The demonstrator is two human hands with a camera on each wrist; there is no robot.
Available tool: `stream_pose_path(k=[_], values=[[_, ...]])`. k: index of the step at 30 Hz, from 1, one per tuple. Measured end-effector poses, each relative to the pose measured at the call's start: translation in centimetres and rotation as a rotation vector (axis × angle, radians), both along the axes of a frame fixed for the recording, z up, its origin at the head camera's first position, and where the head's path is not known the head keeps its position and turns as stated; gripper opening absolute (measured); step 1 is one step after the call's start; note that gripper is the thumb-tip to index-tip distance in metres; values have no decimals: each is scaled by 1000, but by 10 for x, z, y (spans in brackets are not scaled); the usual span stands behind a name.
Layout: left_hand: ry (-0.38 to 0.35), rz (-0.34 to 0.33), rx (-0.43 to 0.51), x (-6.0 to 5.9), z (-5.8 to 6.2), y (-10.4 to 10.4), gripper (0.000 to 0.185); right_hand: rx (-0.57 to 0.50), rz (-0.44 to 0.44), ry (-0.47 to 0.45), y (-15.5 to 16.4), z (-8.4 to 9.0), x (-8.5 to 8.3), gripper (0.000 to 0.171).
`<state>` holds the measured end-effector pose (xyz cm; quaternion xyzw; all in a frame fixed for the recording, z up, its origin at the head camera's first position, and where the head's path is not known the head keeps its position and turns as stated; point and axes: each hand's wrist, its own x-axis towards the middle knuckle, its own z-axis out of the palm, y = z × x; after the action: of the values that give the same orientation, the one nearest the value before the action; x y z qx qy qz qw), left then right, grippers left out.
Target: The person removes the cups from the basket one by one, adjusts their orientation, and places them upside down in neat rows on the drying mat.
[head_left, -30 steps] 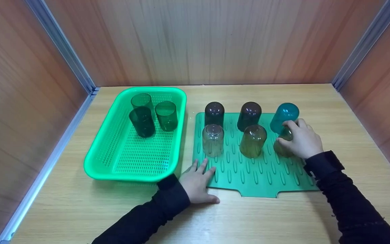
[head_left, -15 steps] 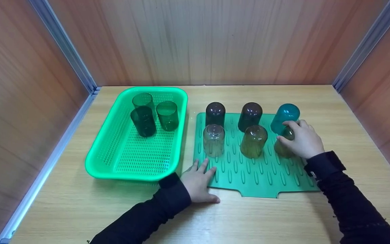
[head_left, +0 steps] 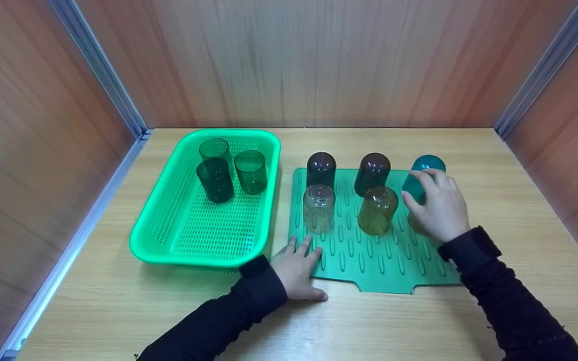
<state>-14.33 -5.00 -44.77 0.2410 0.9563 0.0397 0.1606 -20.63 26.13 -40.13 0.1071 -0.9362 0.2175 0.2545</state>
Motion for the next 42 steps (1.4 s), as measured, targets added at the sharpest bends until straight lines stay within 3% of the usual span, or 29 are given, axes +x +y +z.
stream_pose_path(k=[5, 11, 16, 20, 28, 33, 42], values=[[38, 3, 77, 3, 12, 1, 98, -17, 59, 23, -23, 1, 5, 43], [139, 7, 261, 1, 51, -8, 85, -34, 131, -14, -53, 3, 13, 44], [259, 60, 374, -8, 79, -26, 81, -57, 194, -64, -76, 6, 21, 47], [312, 115, 400, -19, 90, -45, 73, -58, 256, -98, -93, 8, 25, 48], [383, 296, 460, -46, 101, -82, 73, -182, 396, -184, -138, 5, 35, 46], [434, 360, 468, -65, 101, -98, 76, -251, 489, -305, -171, 0, 41, 49], [407, 421, 432, -89, 86, -113, 67, -249, 403, -684, -218, -3, 32, 68]])
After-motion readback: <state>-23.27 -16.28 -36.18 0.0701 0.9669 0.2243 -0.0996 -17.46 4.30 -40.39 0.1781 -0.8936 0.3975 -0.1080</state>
